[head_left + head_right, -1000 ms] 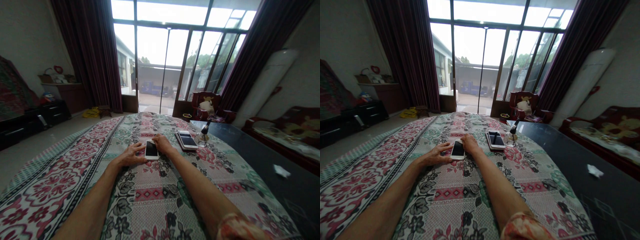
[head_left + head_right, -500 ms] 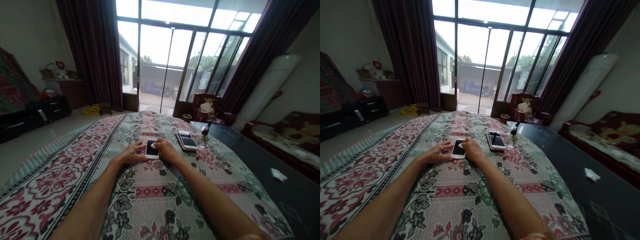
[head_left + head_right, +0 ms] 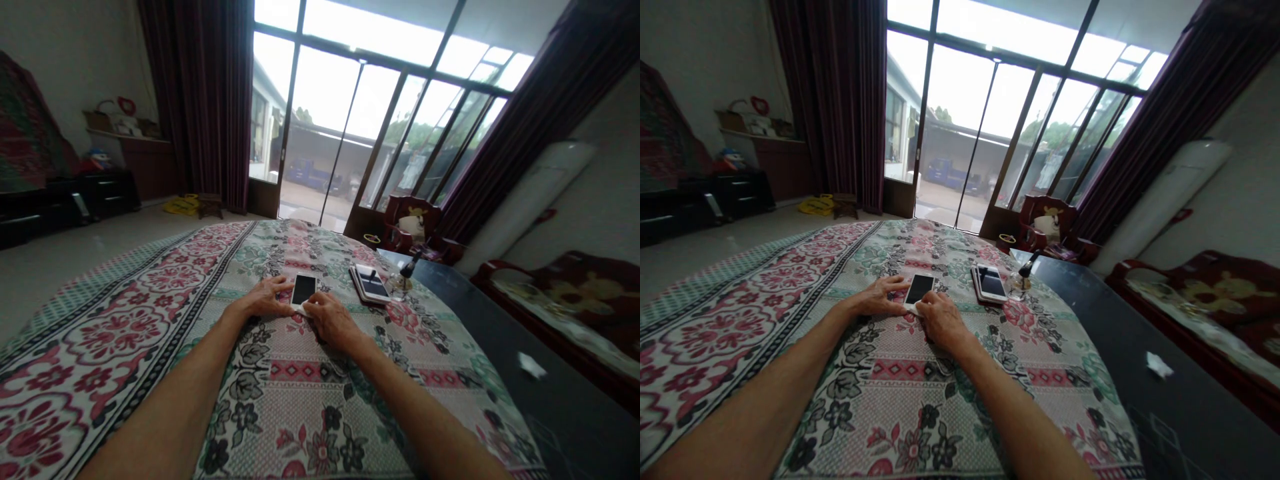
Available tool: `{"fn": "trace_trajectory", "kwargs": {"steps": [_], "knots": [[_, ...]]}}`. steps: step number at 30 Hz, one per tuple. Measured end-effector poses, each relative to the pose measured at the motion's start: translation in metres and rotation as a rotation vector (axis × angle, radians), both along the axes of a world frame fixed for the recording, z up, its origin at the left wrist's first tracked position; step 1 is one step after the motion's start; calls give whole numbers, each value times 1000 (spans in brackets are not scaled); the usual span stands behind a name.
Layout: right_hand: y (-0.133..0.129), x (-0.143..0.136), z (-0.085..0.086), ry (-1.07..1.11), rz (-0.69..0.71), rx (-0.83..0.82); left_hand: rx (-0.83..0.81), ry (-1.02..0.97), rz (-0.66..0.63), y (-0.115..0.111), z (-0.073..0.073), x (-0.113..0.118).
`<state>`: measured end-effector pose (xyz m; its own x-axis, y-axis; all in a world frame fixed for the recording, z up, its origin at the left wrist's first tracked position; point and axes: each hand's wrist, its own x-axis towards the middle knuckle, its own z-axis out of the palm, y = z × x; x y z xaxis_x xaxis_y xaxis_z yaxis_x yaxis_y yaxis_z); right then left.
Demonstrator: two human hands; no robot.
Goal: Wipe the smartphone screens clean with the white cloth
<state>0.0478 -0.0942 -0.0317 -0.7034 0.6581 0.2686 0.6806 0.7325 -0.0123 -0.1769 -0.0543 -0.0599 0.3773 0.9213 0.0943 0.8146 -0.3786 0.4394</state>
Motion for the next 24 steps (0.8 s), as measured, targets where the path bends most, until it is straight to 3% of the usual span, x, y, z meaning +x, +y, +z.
{"fn": "trace_trajectory", "kwargs": {"steps": [6,16,24], "knots": [[8,-3,-1,25,-35,-21,-19,-13,7,-1,1,1],[61,-24,8,-48,-244,-59,-15,-15,-30,-1,5,1],[89,-42,10,-75,-344,-73,-69,-3,32,-6,13,5]]}}
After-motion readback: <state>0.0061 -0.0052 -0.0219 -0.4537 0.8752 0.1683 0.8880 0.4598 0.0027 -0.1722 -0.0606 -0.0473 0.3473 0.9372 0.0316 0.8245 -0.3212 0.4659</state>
